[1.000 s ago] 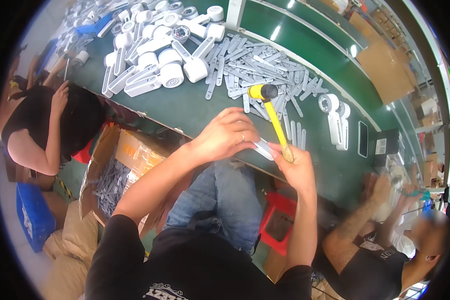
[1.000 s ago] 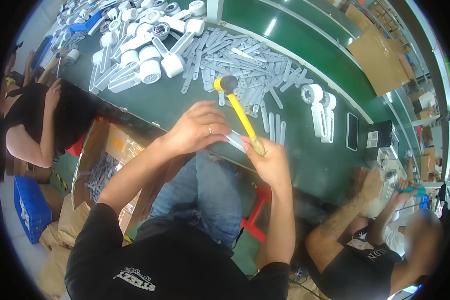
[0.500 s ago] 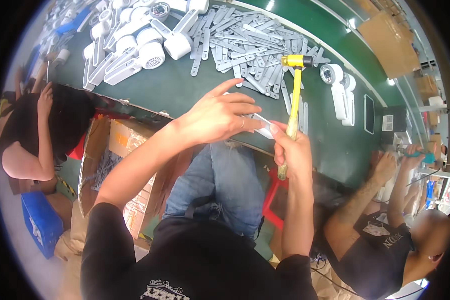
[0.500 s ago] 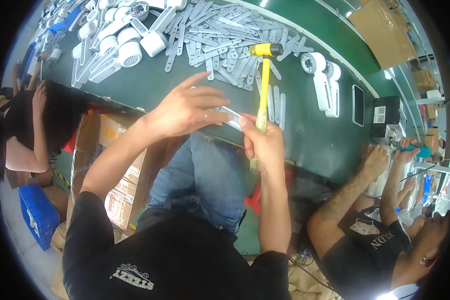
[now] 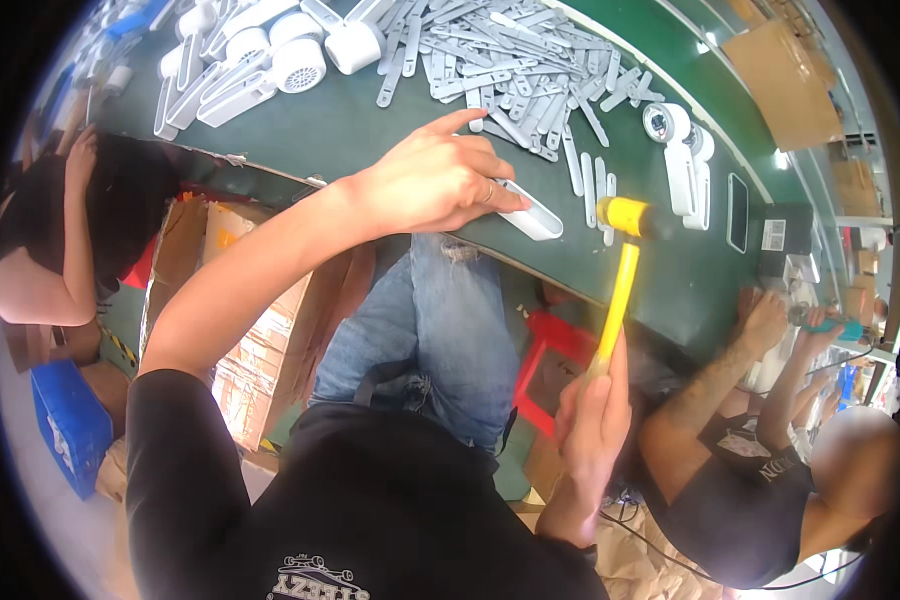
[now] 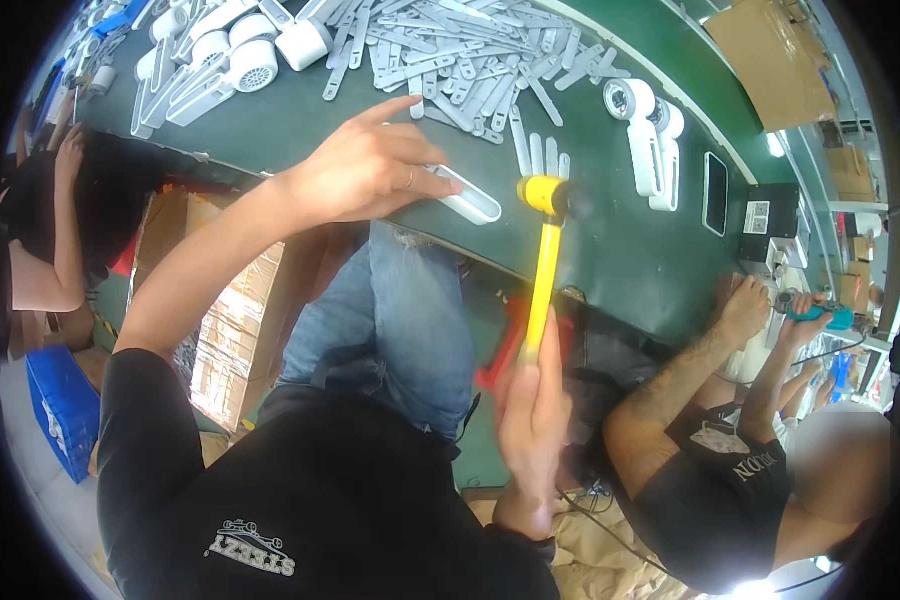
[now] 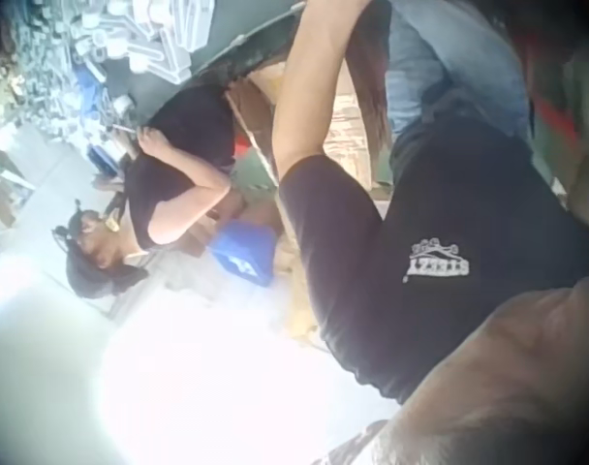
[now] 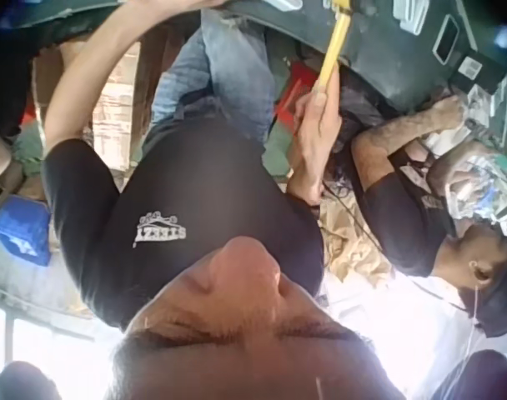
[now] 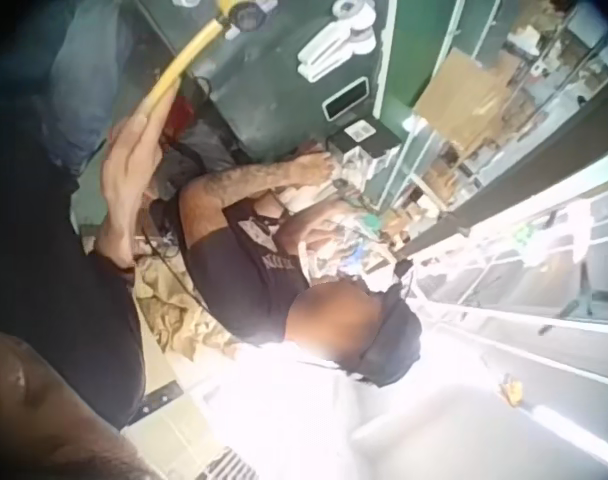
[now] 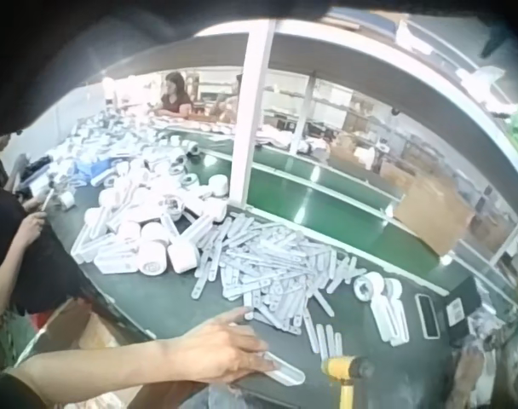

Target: Use a small yellow-handled hammer to fit metal components into plastic housings at a factory assembly line.

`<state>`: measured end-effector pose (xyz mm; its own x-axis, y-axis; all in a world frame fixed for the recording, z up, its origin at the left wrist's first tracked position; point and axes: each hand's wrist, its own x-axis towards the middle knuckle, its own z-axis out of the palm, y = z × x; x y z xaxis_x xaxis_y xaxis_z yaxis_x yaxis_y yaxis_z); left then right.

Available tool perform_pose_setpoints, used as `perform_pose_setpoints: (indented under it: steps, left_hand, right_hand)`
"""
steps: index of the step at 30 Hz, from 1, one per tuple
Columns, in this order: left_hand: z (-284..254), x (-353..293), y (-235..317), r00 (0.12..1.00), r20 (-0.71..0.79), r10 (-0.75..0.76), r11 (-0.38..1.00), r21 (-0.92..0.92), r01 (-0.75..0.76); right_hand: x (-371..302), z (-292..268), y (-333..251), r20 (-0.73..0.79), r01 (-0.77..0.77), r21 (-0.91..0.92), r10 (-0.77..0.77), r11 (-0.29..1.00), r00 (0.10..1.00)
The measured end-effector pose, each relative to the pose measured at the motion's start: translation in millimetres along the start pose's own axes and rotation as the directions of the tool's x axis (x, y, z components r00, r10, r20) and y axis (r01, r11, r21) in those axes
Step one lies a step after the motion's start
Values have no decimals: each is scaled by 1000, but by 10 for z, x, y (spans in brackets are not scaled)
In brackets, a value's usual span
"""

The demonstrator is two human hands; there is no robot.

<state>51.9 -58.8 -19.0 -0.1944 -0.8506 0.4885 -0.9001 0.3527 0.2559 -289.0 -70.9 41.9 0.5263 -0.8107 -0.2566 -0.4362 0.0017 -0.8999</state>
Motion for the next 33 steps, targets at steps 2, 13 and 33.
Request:
perform_pose_setpoints:
  steps: [2, 13, 33]
  left_hand:
    - [3, 0, -14, 1000, -11, 12, 1000, -2, -12]
    - [18, -3, 11, 999, -20, 39, 999, 7, -39]
    - [-34, -562, 410, 953, -170, -252, 967, -30, 251]
  right_hand:
    - [-79, 25, 88, -8, -29, -30, 29, 999, 1000]
    - [-39, 10, -48, 48, -105, -149, 113, 983, 992]
    - [64, 182, 48, 67, -22, 99, 15, 995, 998]
